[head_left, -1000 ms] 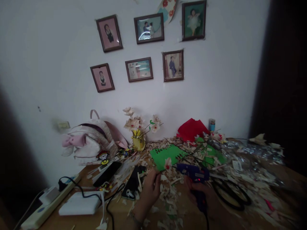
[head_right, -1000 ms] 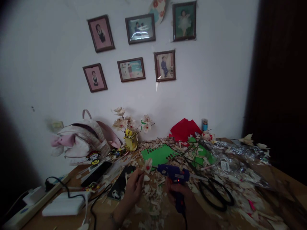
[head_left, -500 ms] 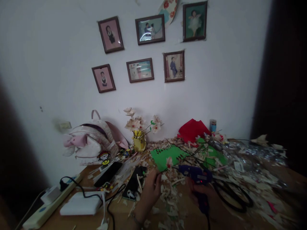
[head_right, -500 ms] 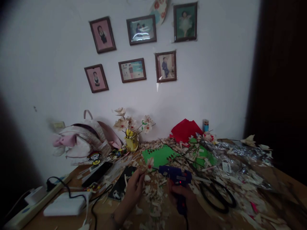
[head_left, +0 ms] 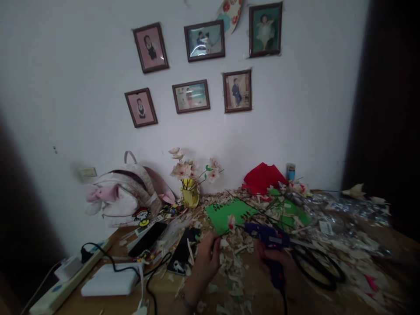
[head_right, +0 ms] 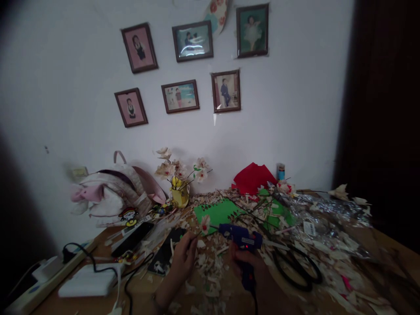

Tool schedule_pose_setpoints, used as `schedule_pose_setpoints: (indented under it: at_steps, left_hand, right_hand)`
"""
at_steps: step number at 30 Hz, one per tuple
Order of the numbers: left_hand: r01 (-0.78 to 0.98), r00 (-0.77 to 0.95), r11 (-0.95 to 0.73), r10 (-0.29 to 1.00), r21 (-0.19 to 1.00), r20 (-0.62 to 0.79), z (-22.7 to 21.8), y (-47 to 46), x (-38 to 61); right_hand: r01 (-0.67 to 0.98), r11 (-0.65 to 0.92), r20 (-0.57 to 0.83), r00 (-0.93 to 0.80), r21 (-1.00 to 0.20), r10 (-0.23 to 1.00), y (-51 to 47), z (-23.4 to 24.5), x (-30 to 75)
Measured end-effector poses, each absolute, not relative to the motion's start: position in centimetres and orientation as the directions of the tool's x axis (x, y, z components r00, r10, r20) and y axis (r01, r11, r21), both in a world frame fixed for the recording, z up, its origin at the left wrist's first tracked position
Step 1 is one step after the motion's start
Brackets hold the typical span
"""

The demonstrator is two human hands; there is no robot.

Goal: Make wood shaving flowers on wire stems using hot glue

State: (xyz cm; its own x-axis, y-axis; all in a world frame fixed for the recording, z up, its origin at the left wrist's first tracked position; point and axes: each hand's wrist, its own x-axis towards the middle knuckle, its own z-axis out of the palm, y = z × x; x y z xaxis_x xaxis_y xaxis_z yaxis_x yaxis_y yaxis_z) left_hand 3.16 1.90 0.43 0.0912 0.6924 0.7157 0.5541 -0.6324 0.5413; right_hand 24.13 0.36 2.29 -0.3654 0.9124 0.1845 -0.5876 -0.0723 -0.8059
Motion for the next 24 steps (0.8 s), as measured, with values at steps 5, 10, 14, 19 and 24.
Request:
schedule_pose_setpoints:
  at_steps: [5, 10, 14, 19, 24]
  left_hand:
    - [0.551, 0.031, -0.606, 0.702, 0.574, 0.712, 0.8, 1.8, 3.3]
    - [0.498, -0.026, -0.549, 0.764, 0.671, 0.644, 2.9, 1.5, 3.4]
    - [0.357, -0.126, -0.476, 0.828, 0.804, 0.546, 5.0, 1.3, 3.4]
    - [-0.005, 0.077, -0.037, 0.996, 0.999, 0.037, 4.1, 2.2, 3.8]
    - [-0.014, 0.131, 0.119, 0.985, 0.993, -0.116, 1.1, 3.2, 4.7]
  right_hand:
    - [-0.647, -0.118, 0.186, -0.382, -0.754, 0.905, 0.1, 2.2, 24.2]
    - [-0.631, -0.01, 0.271, -0.347, -0.776, 0.898, 0.5, 1.7, 24.0]
    - [-0.558, 0.029, 0.206, -0.256, -0.829, 0.944, 0.8, 1.1, 24.1]
    - [-0.355, 0.124, 0.167, -0.092, -0.927, 0.982, 0.9, 0.7, 24.3]
    - [-0.064, 0.168, 0.165, 0.053, -0.984, 0.985, 1.3, 0.4, 24.4]
